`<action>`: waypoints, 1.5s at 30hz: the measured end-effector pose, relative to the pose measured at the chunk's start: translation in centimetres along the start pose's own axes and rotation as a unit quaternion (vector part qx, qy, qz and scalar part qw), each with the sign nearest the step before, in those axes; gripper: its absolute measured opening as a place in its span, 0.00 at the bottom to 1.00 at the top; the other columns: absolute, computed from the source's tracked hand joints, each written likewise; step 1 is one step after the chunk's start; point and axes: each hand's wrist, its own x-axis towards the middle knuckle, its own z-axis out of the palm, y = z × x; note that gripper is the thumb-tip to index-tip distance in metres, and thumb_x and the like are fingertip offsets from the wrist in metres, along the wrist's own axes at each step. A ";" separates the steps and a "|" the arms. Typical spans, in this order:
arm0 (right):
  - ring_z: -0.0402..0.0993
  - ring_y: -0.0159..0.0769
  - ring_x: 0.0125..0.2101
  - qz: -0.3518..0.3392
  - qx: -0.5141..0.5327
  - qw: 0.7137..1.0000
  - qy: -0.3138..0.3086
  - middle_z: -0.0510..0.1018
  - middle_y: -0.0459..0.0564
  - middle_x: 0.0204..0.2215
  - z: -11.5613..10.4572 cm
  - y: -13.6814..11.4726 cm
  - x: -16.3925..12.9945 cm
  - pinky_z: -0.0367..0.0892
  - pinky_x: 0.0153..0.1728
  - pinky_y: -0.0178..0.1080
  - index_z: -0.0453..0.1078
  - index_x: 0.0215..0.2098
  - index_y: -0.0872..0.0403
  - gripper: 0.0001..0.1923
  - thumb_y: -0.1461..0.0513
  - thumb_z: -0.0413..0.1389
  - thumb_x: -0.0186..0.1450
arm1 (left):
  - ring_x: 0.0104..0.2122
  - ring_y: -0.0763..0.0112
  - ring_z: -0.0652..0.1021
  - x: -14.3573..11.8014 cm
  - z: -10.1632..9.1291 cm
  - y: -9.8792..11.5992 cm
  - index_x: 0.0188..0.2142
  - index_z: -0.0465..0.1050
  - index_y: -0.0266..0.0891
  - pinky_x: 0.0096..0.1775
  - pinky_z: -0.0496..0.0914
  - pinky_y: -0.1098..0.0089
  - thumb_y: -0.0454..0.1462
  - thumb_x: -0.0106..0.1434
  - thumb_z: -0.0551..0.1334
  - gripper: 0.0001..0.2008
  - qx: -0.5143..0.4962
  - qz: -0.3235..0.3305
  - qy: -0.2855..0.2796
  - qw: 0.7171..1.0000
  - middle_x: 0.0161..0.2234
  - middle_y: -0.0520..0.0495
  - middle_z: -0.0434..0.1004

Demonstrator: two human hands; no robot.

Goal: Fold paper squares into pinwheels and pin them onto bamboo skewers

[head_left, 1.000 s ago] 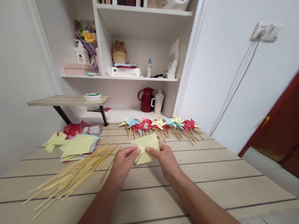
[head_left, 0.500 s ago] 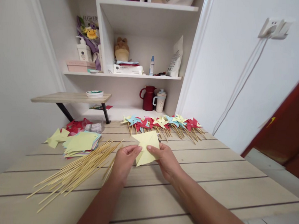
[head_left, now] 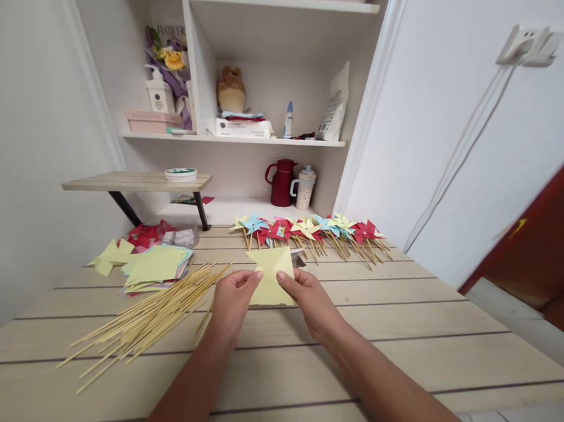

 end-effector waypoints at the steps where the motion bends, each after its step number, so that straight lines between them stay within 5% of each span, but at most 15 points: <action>1: 0.76 0.40 0.32 -0.004 -0.007 1.000 0.008 0.83 0.53 0.33 0.0 0.1 0.0 0.67 0.39 0.41 0.78 0.39 0.56 0.23 0.47 0.64 0.57 | 0.30 0.64 0.79 0.0 0.0 -0.1 0.29 0.80 0.36 0.36 0.70 0.67 0.44 0.49 0.71 0.13 0.004 0.003 0.004 1.000 0.29 0.45 0.83; 6: 0.76 0.40 0.37 -0.047 -0.034 0.998 0.014 0.82 0.52 0.40 -0.3 0.2 0.2 0.67 0.38 0.39 0.76 0.46 0.54 0.23 0.49 0.64 0.57 | 0.30 0.63 0.78 0.2 0.0 -0.4 0.28 0.80 0.37 0.35 0.69 0.67 0.43 0.51 0.69 0.10 0.072 0.056 0.019 0.996 0.28 0.46 0.82; 12: 0.76 0.42 0.33 -0.026 -0.080 0.996 0.040 0.83 0.53 0.36 -0.9 0.8 0.7 0.68 0.36 0.40 0.79 0.39 0.56 0.19 0.54 0.67 0.53 | 0.32 0.61 0.78 0.1 0.2 -0.2 0.25 0.80 0.39 0.39 0.70 0.65 0.41 0.52 0.69 0.08 0.123 0.096 0.029 0.987 0.28 0.45 0.82; 20: 0.76 0.41 0.32 0.003 -0.025 0.999 0.044 0.83 0.54 0.33 -0.6 0.6 0.5 0.67 0.36 0.40 0.78 0.38 0.58 0.20 0.54 0.68 0.52 | 0.43 0.55 0.80 -0.6 0.4 0.4 0.41 0.82 0.37 0.47 0.71 0.62 0.44 0.50 0.72 0.20 -0.027 0.006 -0.081 0.996 0.40 0.41 0.84; 25: 0.75 0.39 0.31 0.012 -0.020 1.000 0.019 0.82 0.53 0.33 -0.3 0.8 0.3 0.66 0.34 0.39 0.78 0.38 0.58 0.19 0.53 0.67 0.54 | 0.34 0.58 0.81 -0.7 0.2 0.1 0.40 0.81 0.34 0.41 0.73 0.62 0.45 0.50 0.72 0.21 -0.039 -0.027 -0.066 0.997 0.34 0.41 0.84; 28: 0.73 0.38 0.32 -0.048 -0.049 0.997 0.040 0.80 0.51 0.35 -0.7 0.5 0.4 0.67 0.36 0.39 0.76 0.42 0.54 0.18 0.52 0.64 0.58 | 0.32 0.59 0.82 -0.3 -0.4 -0.2 0.40 0.81 0.33 0.39 0.73 0.63 0.46 0.49 0.73 0.22 -0.057 -0.042 -0.046 0.996 0.33 0.41 0.84; 32: 0.69 0.35 0.33 -0.199 -0.154 0.960 0.122 0.73 0.48 0.38 -2.1 -0.7 0.5 0.67 0.38 0.40 0.71 0.50 0.47 0.21 0.55 0.63 0.60 | 0.35 0.59 0.82 0.4 -1.3 -0.4 0.39 0.80 0.33 0.43 0.72 0.62 0.47 0.48 0.73 0.23 -0.079 -0.047 -0.035 0.995 0.34 0.39 0.84; 35: 0.68 0.39 0.39 -0.282 -0.287 0.912 0.082 0.70 0.49 0.39 -3.0 -1.6 0.4 0.66 0.42 0.42 0.77 0.41 0.47 0.09 0.57 0.60 0.63 | 0.36 0.59 0.82 0.7 -1.7 -0.4 0.39 0.80 0.33 0.45 0.71 0.61 0.46 0.48 0.74 0.23 -0.099 -0.056 -0.059 0.992 0.36 0.38 0.84; 39: 0.67 0.41 0.40 -0.303 -0.366 0.880 0.009 0.67 0.50 0.36 -3.2 -1.8 0.3 0.66 0.42 0.44 0.79 0.38 0.45 0.07 0.58 0.59 0.64 | 0.36 0.59 0.82 0.6 -1.5 -0.1 0.38 0.80 0.32 0.46 0.71 0.60 0.45 0.47 0.74 0.22 -0.112 -0.080 -0.089 0.986 0.36 0.38 0.83; 45: 0.66 0.40 0.39 -0.277 -0.384 0.880 -0.033 0.65 0.49 0.36 -3.0 -1.2 0.4 0.67 0.40 0.44 0.80 0.39 0.44 0.08 0.61 0.61 0.62 | 0.37 0.60 0.81 0.5 -1.6 0.0 0.38 0.80 0.33 0.45 0.71 0.61 0.45 0.48 0.73 0.21 -0.101 -0.075 -0.078 0.989 0.35 0.39 0.84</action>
